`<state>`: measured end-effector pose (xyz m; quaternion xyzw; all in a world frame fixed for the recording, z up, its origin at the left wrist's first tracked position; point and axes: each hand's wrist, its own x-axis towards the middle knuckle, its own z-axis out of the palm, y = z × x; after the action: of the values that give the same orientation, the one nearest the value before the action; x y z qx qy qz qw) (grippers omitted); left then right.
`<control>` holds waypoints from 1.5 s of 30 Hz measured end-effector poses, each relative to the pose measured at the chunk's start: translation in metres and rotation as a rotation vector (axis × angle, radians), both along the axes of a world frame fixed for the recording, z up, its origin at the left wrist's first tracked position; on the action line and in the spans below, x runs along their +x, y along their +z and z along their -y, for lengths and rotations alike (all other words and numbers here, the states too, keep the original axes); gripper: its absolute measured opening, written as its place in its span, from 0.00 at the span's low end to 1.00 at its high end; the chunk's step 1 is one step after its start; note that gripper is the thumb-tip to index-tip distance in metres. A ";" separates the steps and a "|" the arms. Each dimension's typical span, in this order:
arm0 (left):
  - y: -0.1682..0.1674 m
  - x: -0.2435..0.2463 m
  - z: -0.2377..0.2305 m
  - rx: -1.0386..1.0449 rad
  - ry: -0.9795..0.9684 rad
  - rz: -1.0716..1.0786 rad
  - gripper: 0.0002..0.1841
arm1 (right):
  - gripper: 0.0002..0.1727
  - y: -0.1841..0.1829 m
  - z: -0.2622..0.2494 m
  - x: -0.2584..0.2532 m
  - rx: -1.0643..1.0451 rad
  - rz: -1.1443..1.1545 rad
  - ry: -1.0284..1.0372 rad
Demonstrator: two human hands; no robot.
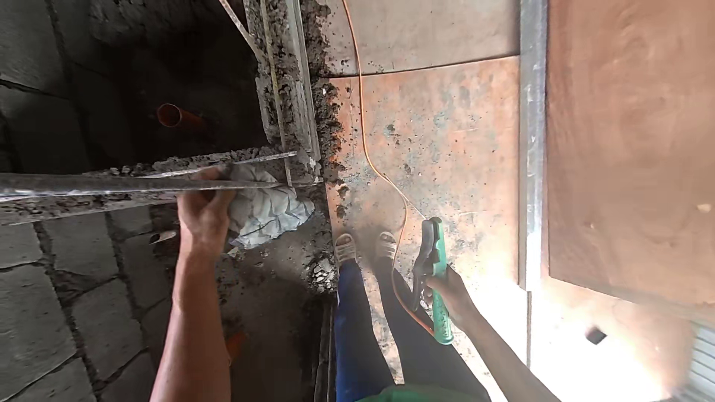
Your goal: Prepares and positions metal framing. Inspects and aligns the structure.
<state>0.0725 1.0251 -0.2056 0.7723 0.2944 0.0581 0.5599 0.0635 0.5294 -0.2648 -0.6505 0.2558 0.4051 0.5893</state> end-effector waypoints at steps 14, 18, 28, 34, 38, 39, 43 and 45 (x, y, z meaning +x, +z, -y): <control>-0.028 -0.003 0.027 0.339 -0.137 -0.024 0.16 | 0.27 -0.005 -0.034 -0.010 0.076 -0.098 0.080; -0.027 0.006 0.022 0.525 -0.173 -0.074 0.13 | 0.30 -0.001 -0.048 -0.014 0.083 -0.112 0.161; -0.034 0.001 0.026 0.629 -0.177 -0.098 0.16 | 0.32 -0.002 -0.059 -0.023 0.085 -0.099 0.310; -0.032 0.008 0.025 0.623 -0.171 -0.115 0.16 | 0.33 -0.004 -0.069 -0.017 0.081 -0.049 0.296; -0.027 0.012 0.023 0.632 -0.197 -0.142 0.16 | 0.33 -0.002 -0.092 -0.013 0.106 -0.028 0.137; -0.027 0.013 0.023 0.630 -0.201 -0.140 0.16 | 0.31 -0.001 -0.102 -0.010 0.110 -0.017 0.089; -0.026 0.014 0.024 0.618 -0.213 -0.127 0.15 | 0.30 -0.016 -0.147 0.000 0.072 0.070 -0.057; -0.026 0.013 0.025 0.613 -0.210 -0.126 0.14 | 0.31 -0.032 -0.174 0.007 -0.013 0.169 -0.094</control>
<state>0.0852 1.0001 -0.2318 0.9331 0.2161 0.0380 0.2851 0.0708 0.7038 -0.2967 -0.6734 0.2378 0.3191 0.6230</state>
